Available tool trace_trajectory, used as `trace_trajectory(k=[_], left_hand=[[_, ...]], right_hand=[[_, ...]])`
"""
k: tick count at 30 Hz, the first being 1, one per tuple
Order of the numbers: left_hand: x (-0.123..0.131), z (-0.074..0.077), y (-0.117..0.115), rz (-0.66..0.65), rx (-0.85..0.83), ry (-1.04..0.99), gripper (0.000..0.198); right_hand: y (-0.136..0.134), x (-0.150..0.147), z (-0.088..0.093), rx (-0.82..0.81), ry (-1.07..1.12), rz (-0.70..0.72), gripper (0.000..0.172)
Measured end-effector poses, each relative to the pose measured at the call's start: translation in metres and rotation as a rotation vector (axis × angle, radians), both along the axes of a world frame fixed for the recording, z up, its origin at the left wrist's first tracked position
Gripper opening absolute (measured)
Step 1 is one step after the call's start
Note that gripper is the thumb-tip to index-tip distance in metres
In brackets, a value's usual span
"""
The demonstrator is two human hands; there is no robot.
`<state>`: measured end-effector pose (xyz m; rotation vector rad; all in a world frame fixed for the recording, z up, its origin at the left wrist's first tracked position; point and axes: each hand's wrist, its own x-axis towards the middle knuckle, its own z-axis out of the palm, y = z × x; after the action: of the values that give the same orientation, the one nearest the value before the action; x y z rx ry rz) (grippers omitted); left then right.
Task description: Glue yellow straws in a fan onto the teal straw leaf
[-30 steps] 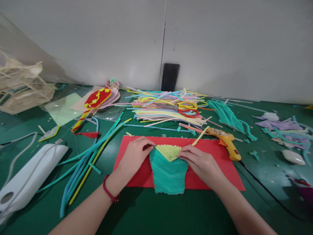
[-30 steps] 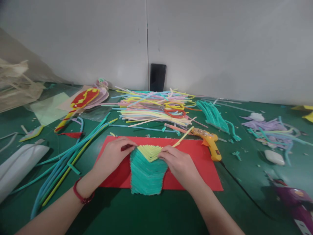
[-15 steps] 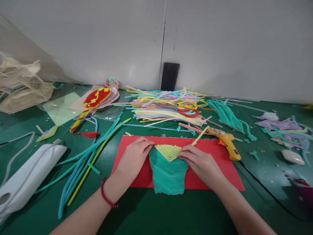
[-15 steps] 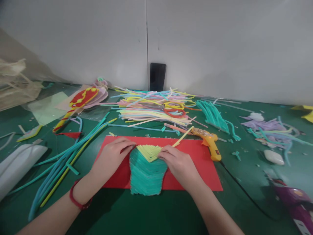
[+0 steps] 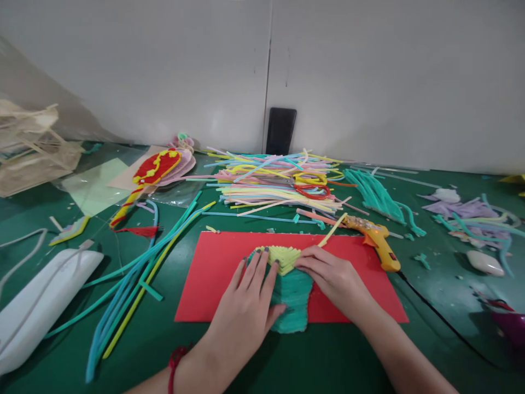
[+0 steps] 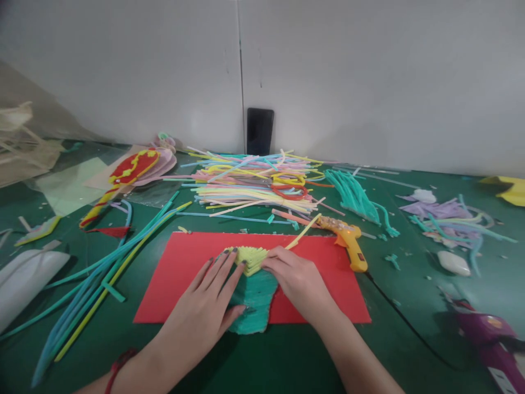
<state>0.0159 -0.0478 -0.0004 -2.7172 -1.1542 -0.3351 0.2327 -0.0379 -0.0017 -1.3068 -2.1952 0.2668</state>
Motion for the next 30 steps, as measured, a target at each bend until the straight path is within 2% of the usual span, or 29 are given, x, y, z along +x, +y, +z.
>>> trace_trajectory(k=[20, 30], left_hand=[[-0.0003, -0.0046, -0.0075, 0.105, -0.039, 0.005, 0.061], [-0.0015, -0.0038, -0.0066, 0.103, -0.051, 0.008, 0.060]], right_hand=[[0.0004, -0.0002, -0.0008, -0.024, -0.001, -0.021, 0.025], [0.0003, 0.0010, -0.0044, -0.030, -0.010, -0.027, 0.025]])
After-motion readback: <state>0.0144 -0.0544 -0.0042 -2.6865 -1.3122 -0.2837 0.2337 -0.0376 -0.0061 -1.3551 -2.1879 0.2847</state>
